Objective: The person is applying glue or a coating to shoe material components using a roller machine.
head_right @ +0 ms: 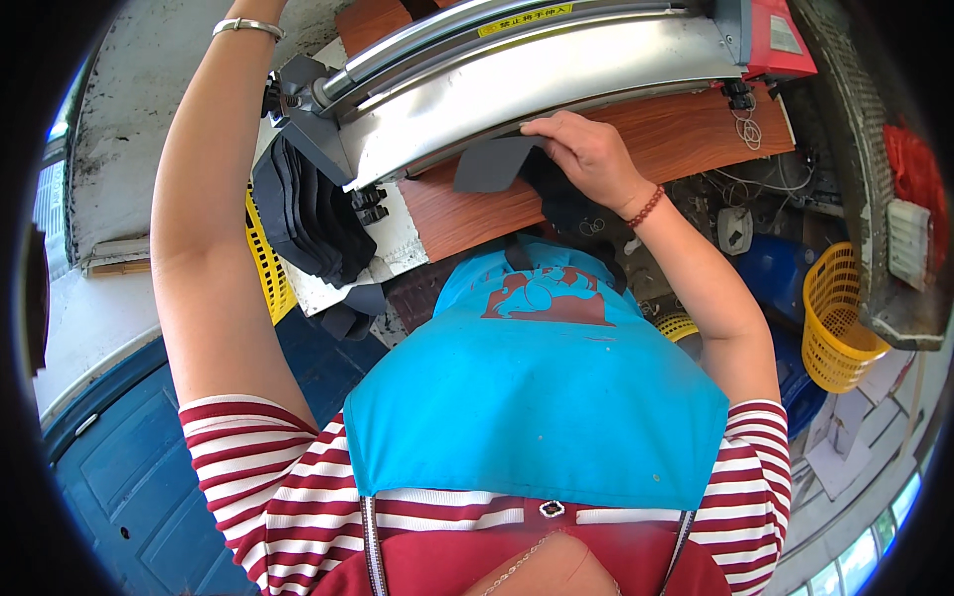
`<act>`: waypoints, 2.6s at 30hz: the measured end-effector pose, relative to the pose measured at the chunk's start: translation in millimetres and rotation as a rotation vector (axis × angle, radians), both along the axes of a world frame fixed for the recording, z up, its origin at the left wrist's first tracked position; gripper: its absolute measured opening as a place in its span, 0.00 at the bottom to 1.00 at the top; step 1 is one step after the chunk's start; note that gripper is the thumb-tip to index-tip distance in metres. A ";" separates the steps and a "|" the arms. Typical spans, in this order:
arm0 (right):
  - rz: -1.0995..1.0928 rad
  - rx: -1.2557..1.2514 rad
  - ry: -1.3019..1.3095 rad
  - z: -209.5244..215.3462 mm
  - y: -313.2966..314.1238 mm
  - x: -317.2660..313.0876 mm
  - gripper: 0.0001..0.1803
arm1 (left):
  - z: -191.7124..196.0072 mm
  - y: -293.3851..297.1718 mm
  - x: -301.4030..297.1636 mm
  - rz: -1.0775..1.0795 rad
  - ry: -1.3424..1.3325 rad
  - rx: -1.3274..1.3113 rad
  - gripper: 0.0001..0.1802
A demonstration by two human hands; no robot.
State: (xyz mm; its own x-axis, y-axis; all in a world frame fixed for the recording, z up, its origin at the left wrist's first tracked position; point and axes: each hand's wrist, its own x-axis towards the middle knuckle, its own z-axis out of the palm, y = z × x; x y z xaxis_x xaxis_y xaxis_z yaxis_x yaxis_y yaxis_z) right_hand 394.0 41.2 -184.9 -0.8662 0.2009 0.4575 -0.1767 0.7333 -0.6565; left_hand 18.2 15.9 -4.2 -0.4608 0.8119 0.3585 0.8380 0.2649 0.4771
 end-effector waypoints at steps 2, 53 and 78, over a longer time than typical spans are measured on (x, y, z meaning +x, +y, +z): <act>-0.085 -0.293 0.046 4.5 4.2 8.8 0.14 | 0.7 0.8 0.6 0.005 -0.030 -0.008 0.12; -0.391 0.131 -0.607 -113.2 -46.7 -2.9 0.15 | 68.5 -8.5 3.0 0.005 -0.902 -0.013 0.25; -0.172 -1.068 -0.294 55.3 -12.5 -5.0 0.11 | -99.4 -6.3 34.4 -0.274 0.005 -0.398 0.13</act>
